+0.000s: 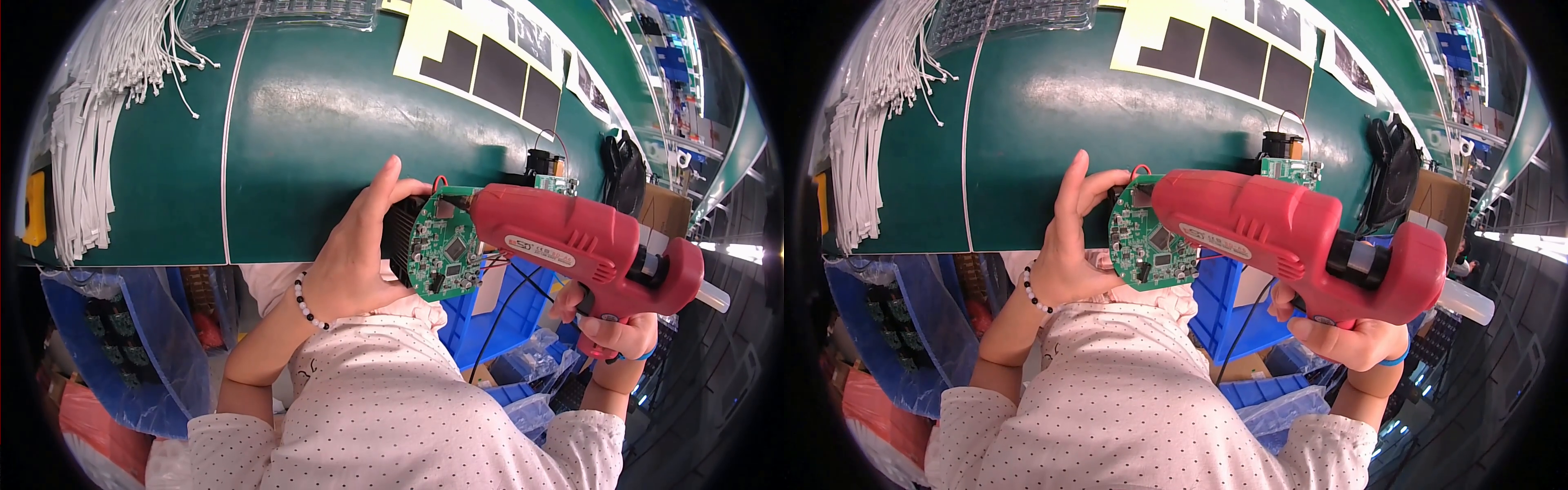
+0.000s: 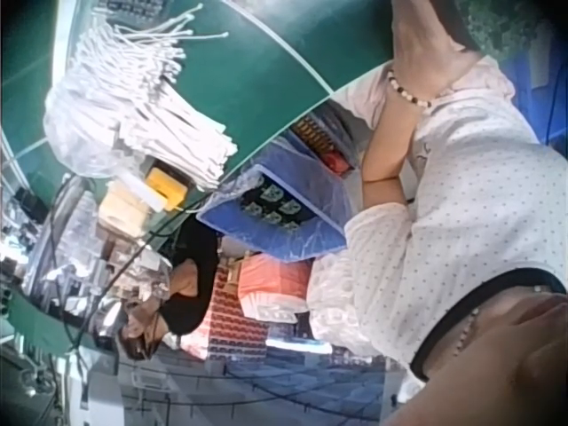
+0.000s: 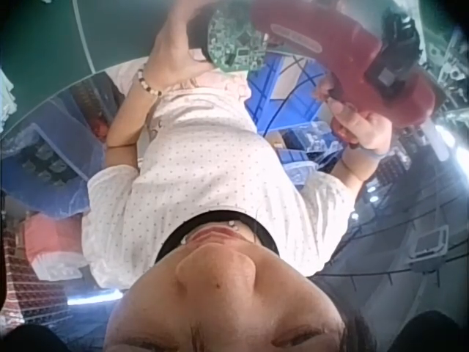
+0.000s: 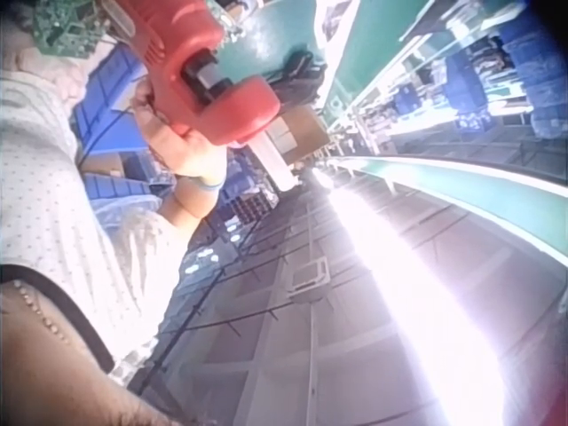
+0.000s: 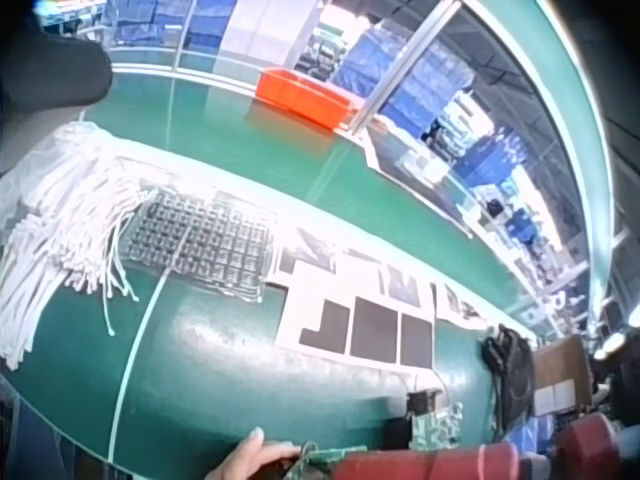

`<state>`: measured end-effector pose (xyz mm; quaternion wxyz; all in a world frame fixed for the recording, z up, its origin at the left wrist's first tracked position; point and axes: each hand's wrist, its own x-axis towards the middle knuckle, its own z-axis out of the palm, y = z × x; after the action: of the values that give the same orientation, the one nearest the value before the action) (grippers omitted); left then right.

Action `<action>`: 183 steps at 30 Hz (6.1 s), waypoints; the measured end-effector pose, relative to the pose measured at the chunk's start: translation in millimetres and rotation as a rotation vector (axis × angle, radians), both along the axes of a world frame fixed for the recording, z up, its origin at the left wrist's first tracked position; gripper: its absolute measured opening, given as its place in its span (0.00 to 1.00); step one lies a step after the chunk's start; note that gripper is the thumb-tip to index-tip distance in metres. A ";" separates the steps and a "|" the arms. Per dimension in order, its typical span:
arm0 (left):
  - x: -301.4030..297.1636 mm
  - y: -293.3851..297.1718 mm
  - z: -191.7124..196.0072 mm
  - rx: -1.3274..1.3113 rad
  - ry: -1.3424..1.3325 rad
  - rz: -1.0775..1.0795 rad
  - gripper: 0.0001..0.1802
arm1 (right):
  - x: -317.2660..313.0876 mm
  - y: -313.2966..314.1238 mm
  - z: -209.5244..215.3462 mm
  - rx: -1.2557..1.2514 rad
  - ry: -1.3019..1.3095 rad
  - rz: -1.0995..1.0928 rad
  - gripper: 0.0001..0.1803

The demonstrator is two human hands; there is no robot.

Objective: The person applies hot glue to electronic components on a circuit board using a hot glue gun, then assembles the parts onto the circuit board by hand.

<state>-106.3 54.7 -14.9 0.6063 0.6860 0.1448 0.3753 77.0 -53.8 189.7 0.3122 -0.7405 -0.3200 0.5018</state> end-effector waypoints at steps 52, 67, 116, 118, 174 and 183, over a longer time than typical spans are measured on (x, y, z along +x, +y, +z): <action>-0.8 0.2 0.9 -0.007 0.036 -0.007 0.67 | -4.9 -1.3 -0.4 -0.041 -0.082 -0.175 0.29; 0.4 0.9 0.1 -0.001 0.015 -0.008 0.68 | -10.8 -1.5 -1.8 -0.031 -0.127 -0.227 0.30; 0.2 0.2 0.1 -0.020 0.013 -0.002 0.68 | -13.4 8.0 0.7 -0.012 -0.227 -0.274 0.29; 0.3 0.1 1.0 -0.023 0.021 0.003 0.68 | -14.2 10.2 1.5 -0.030 -0.243 -0.265 0.29; -0.5 2.1 0.5 0.024 0.035 -0.029 0.71 | -8.1 -1.0 -1.2 0.028 -0.202 -0.280 0.30; -0.6 1.7 0.5 0.020 0.029 -0.033 0.71 | -12.0 -3.4 -3.1 0.070 -0.268 -0.325 0.30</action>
<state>-106.9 56.4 -14.5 0.6035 0.6996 0.1385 0.3567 65.0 -57.3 186.6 0.3690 -0.8313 -0.2523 0.3305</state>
